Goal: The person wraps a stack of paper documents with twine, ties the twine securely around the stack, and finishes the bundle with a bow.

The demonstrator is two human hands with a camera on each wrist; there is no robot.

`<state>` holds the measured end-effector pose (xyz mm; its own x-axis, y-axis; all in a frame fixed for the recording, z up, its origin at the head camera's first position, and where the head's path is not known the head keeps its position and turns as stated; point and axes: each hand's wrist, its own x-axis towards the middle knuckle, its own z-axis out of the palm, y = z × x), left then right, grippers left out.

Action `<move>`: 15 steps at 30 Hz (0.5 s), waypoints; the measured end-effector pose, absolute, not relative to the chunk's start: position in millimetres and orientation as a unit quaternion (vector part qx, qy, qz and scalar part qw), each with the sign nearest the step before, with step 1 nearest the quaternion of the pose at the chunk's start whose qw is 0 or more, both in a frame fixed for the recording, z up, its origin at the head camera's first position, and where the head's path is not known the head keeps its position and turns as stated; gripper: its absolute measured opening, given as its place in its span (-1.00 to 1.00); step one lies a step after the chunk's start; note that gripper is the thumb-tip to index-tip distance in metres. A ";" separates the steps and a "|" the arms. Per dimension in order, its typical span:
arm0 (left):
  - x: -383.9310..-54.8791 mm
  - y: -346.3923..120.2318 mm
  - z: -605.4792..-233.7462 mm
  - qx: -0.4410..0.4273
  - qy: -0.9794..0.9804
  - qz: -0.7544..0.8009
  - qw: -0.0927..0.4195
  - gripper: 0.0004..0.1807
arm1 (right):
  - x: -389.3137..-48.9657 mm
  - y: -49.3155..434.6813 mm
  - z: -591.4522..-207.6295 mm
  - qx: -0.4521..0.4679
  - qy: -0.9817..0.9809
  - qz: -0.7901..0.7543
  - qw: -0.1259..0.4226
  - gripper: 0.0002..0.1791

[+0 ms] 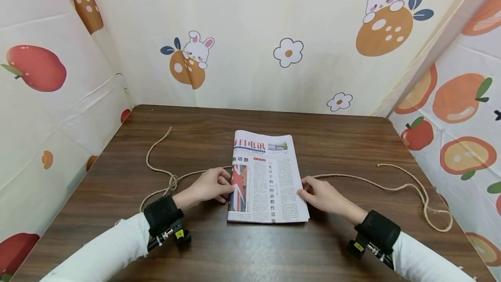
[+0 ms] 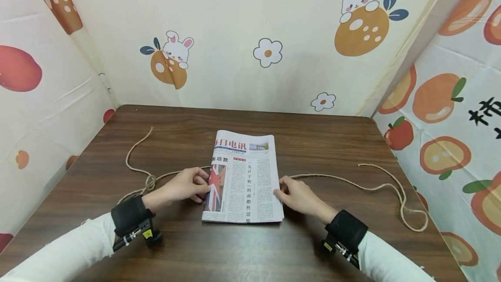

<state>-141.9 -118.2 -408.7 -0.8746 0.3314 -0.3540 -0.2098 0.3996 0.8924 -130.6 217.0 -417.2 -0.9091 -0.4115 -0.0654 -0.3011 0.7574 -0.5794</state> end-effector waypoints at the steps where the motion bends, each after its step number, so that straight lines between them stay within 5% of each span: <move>1: -141.6 -120.5 -407.8 0.035 0.803 0.543 0.244 -0.65 | -131.2 218.7 -417.6 -0.186 0.935 -0.289 0.094 -0.77; 15: -143.9 -175.0 -380.4 0.183 0.939 0.285 0.057 -0.84 | -144.2 229.8 -415.6 -0.245 0.939 -0.240 0.011 -0.89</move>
<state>-143.9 -175.0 -380.4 -0.9263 0.3768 -0.0030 0.3114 0.7701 0.5568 -144.2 229.8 -415.6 -0.8793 -0.4662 0.0970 -0.4557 0.7646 -0.4559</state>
